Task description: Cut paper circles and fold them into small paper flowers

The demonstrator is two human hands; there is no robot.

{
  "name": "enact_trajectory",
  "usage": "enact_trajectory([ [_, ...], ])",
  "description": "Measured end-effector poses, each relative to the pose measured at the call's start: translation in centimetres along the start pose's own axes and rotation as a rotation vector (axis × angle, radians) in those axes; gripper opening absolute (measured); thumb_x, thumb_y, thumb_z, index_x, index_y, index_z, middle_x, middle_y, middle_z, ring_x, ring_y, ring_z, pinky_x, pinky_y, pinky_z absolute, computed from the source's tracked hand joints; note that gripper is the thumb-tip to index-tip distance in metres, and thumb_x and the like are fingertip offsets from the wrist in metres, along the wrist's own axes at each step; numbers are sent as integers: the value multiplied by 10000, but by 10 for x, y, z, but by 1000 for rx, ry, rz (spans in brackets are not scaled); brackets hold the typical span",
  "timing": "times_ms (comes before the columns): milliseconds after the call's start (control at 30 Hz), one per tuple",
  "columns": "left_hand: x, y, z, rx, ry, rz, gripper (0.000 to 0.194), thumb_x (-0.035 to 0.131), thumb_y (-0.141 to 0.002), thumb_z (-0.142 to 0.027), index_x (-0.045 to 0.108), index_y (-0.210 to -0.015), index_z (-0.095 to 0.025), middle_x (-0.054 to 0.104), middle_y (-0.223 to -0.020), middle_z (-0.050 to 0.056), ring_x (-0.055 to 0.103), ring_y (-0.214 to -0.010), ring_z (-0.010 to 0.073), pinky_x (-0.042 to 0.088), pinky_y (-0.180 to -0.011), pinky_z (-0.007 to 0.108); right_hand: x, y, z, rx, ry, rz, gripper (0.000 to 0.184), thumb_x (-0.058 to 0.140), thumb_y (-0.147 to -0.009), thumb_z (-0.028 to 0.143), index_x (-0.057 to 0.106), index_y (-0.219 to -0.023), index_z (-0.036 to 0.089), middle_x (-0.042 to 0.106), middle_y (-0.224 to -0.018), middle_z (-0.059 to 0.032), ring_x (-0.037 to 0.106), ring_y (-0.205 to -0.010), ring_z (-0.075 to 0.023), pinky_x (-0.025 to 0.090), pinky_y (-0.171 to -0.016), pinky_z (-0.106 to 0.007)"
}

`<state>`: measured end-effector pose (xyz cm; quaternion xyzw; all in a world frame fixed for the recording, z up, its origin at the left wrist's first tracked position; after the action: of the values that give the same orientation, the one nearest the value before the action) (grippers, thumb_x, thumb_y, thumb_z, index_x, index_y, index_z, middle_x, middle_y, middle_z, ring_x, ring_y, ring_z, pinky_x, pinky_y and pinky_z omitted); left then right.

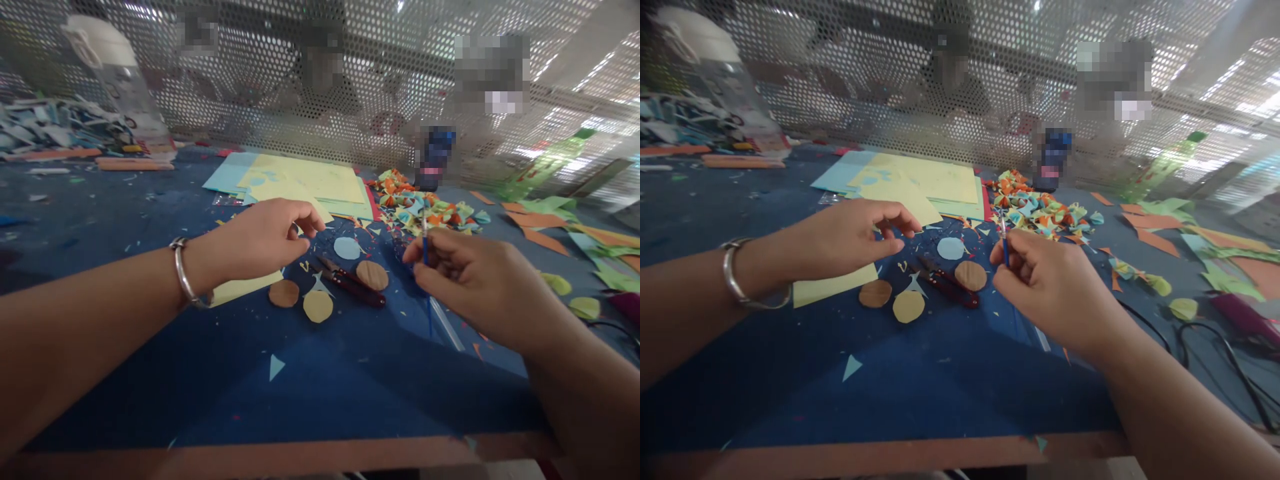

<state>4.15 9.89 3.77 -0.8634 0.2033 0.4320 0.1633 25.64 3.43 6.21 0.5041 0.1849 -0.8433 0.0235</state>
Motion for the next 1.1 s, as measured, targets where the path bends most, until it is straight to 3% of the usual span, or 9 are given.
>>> enact_trajectory([
  [167,12,5,-12,43,-138,80,173,613,-845,-305,725,-941,-215,732,-967,35,644,-848,203,440,-716,308,13,-3,-17,29,202,122,148,578,-854,331,660,-894,215,579,-572,44,527,-478,-126,362,-482,-272],
  [400,38,29,-32,159,-256,230,197,625,-848,-335,703,-970,-201,679,-976,61,624,-912,234,427,-747,325,14,-3,-21,108,299,112,194,587,-851,393,689,-932,250,617,-613,40,567,-536,-154,364,-526,-289],
  [567,27,-1,-34,155,-257,74,249,609,-852,-338,691,-1025,-178,681,-1031,87,627,-934,236,447,-790,331,15,-4,-8,31,202,56,118,617,-856,329,695,-873,242,643,-644,38,577,-549,-135,375,-539,-279],
  [633,31,-19,-36,203,-291,62,321,610,-855,-377,689,-1072,-153,687,-1039,117,617,-1005,268,449,-843,359,17,-4,-6,16,170,50,114,621,-858,319,701,-854,237,647,-651,33,576,-559,-134,383,-542,-276],
  [767,43,-53,-29,107,-334,75,387,664,-793,-387,724,-1050,-104,690,-1057,195,624,-999,335,457,-822,414,19,-4,-5,1,118,39,138,622,-870,336,712,-838,236,634,-637,31,551,-544,-128,389,-527,-269],
  [933,53,-74,-28,80,-195,150,167,689,-708,-269,747,-805,-146,729,-826,114,652,-791,258,471,-721,351,19,-2,-1,-20,68,47,186,628,-877,369,720,-826,215,651,-635,13,541,-530,-126,386,-495,-260],
  [1100,42,-72,-20,-2,21,98,320,719,-698,-213,706,-1009,-141,745,-924,90,681,-813,209,497,-686,293,20,-3,1,-58,30,45,171,637,-887,348,720,-826,211,648,-632,16,528,-518,-116,403,-487,-245],
])
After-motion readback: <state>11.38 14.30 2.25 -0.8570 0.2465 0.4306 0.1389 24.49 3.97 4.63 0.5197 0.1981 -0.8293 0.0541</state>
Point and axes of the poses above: each hand's wrist, its own y-axis away from the middle knuckle, its own x-axis out of the palm, z = x × y, the point moved 8 cm from there along -y, towards the middle knuckle
